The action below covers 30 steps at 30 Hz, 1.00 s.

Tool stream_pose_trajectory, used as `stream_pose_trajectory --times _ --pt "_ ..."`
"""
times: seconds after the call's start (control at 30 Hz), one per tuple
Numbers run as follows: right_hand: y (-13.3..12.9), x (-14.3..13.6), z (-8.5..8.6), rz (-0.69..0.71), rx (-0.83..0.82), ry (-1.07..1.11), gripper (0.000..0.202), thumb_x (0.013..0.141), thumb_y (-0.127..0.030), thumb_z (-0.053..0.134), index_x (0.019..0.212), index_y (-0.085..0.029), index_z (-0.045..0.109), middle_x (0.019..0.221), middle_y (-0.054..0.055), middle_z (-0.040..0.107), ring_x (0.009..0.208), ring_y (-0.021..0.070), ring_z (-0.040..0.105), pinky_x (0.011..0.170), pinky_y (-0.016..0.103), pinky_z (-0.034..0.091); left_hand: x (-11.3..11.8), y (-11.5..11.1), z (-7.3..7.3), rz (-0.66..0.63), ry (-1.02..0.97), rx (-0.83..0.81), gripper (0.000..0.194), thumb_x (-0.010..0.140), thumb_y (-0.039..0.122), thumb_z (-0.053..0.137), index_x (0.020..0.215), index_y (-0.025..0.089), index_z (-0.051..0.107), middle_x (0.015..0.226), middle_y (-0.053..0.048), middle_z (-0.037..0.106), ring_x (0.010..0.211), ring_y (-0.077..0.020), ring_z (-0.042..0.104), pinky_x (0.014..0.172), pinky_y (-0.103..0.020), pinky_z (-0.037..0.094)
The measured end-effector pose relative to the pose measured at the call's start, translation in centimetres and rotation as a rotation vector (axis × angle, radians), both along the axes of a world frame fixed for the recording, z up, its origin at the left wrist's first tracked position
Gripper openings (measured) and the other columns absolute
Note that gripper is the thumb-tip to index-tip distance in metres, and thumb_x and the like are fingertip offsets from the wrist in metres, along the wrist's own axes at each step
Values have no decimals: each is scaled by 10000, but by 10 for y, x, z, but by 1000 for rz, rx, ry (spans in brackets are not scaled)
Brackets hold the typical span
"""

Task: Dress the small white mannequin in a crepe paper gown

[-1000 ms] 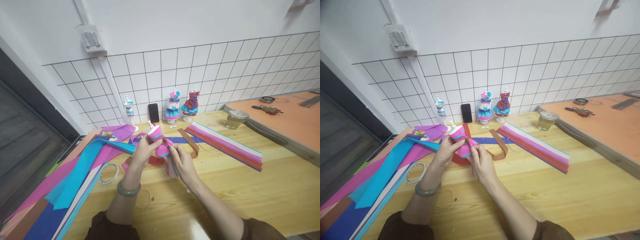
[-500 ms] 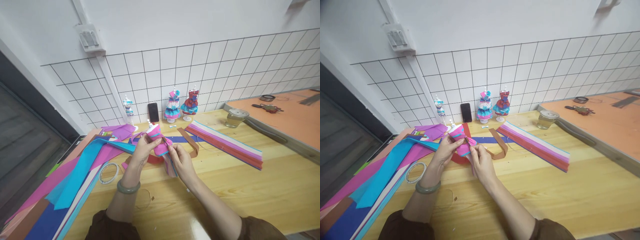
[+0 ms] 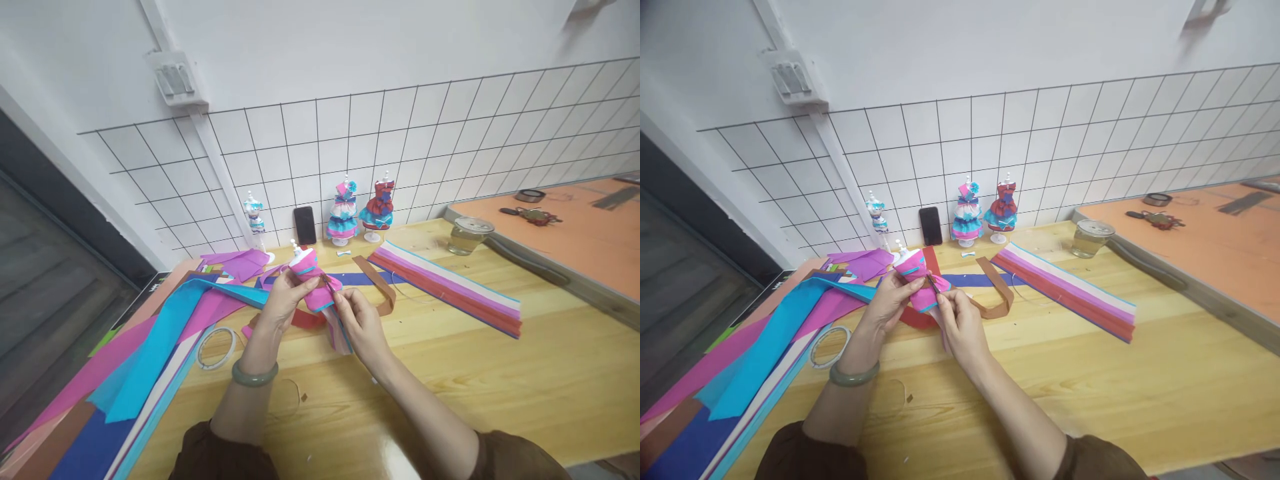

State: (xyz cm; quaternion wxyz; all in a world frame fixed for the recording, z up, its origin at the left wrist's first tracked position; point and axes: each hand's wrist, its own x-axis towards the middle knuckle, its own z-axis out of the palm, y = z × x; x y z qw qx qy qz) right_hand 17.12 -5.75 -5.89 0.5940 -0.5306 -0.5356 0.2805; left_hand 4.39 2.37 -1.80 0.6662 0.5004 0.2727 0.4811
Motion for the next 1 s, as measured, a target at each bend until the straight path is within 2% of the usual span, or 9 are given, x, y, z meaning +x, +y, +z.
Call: stream_pose_trajectory --times 0.37,0.57,0.73,1.0 --pt "-1 -1 -2 46 1 51 305 907 -455 469 989 -181 577 946 65 684 837 190 623 740 298 466 -1 1 -1 -31 -10 13 365 595 200 822 910 124 655 897 -57 705 836 -150 644 803 -261 492" --pt "-2 1 3 8 -2 15 290 905 -454 472 972 -193 577 866 44 683 772 184 617 720 301 465 -1 1 -4 -62 -5 41 350 661 252 786 959 126 652 966 -85 702 920 -179 642 866 -299 475" --pt "-2 1 4 3 34 25 276 906 -443 478 984 -194 569 873 45 687 792 184 625 738 300 471 1 -1 -6 -71 -34 40 318 725 289 736 1000 156 651 1008 -71 701 946 -191 646 863 -307 478" --pt "-1 2 3 -16 36 -5 286 913 -442 461 981 -189 574 876 52 689 800 190 628 731 298 473 6 -3 -4 -4 -12 52 324 721 311 737 996 159 656 994 -66 714 926 -191 655 874 -316 476"
